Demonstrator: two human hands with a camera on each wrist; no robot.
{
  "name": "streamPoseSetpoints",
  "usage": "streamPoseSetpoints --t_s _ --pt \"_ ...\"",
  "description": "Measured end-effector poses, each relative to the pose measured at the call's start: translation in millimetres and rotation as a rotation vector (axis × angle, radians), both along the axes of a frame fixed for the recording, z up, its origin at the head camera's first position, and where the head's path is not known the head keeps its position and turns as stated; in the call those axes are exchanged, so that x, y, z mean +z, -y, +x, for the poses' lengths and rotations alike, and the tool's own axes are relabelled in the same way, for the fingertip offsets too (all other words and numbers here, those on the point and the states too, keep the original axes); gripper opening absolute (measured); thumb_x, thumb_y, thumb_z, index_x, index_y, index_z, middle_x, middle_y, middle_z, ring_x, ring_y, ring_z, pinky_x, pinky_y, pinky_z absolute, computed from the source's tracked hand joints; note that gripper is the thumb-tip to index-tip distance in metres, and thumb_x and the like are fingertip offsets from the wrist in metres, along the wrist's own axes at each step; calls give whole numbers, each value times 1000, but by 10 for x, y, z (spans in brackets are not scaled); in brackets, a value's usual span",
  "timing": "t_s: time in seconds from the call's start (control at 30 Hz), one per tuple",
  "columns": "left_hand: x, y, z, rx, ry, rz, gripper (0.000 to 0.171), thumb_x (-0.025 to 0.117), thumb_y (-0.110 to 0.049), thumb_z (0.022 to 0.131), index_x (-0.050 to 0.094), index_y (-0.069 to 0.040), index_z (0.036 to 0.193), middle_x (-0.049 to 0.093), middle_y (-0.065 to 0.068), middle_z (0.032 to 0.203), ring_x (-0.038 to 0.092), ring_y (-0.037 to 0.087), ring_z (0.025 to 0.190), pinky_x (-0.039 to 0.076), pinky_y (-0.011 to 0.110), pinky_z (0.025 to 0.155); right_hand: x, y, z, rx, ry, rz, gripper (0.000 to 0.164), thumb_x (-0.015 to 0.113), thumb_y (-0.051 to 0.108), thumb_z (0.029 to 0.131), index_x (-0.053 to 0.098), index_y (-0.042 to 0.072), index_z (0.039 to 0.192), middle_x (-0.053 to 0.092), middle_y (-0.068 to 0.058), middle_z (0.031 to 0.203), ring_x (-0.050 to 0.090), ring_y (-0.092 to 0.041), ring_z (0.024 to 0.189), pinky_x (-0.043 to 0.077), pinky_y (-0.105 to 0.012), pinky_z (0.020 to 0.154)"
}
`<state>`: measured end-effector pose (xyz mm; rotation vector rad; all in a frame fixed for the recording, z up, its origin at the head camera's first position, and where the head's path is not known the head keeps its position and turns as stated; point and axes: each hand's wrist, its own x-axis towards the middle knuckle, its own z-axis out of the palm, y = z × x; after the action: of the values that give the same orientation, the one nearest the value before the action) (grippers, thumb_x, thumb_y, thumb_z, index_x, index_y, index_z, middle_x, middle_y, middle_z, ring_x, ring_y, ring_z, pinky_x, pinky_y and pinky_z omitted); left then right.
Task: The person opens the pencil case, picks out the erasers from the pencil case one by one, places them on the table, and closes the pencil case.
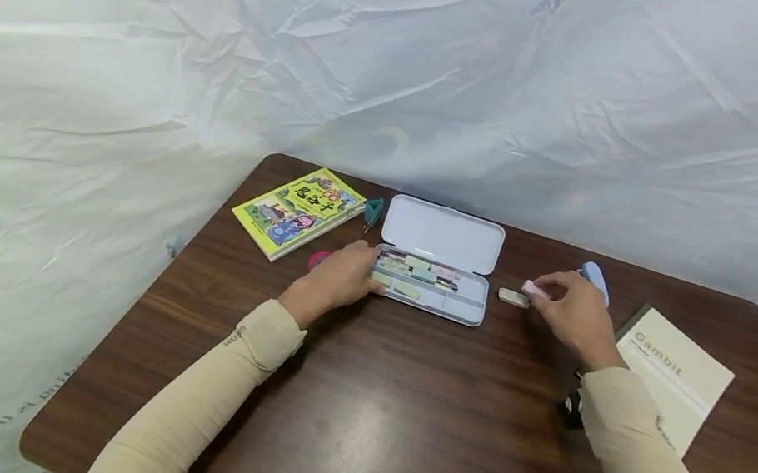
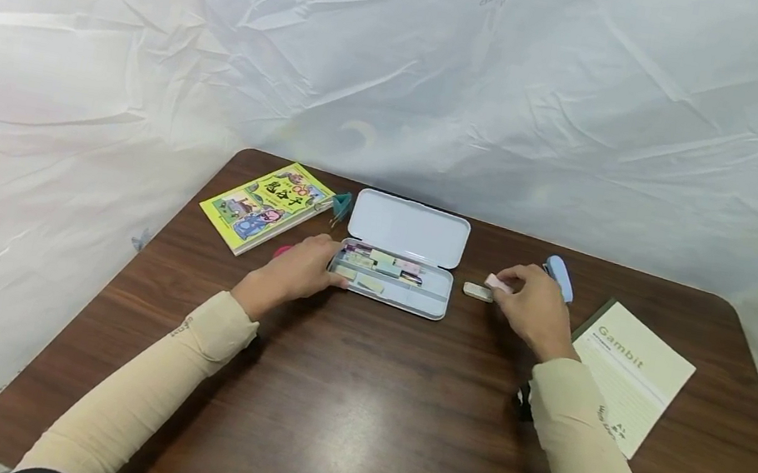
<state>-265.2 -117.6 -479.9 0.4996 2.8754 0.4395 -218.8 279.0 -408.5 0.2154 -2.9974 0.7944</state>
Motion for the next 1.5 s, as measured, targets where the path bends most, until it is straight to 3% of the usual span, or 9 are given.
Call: streamPoseSetpoints --t_s 0.17,0.5,0.73,1.17,1.5 --pt "8 2 -1 -1 2 0 71 85 -55 103 68 -4 149 70 9 125 63 20 110 60 43 103 -16 -149 33 -14 44 31 37 75 28 111 79 -4 130 73 -33 132 68 -41 102 56 -60 89" --pt "-5 -6 -22 2 13 -10 69 85 -55 103 68 -5 148 70 7 124 63 21 110 60 44 103 -83 -302 86 -26 82 65 31 77 21 109 81 -3 128 71 -37 135 70 -49 108 56 -68 93" --pt "-14 13 -9 -1 -10 3 80 86 -53 102 62 -2 158 72 12 130 64 22 113 60 46 107 -91 -291 93 -7 91 77 35 76 26 111 80 -3 131 71 -37 137 72 -53 113 57 -70 94" --pt "11 5 8 4 0 19 75 84 -52 104 63 -3 156 69 9 126 62 21 111 59 43 106 -110 -294 39 -11 131 116 35 78 27 110 81 -1 131 81 -29 119 73 -39 96 59 -63 85" --pt "-3 17 5 11 8 32 74 84 -55 103 65 -5 155 69 7 124 62 20 111 59 42 104 -135 -303 20 -19 148 106 31 78 21 109 81 0 132 79 -32 125 71 -41 100 57 -61 84"
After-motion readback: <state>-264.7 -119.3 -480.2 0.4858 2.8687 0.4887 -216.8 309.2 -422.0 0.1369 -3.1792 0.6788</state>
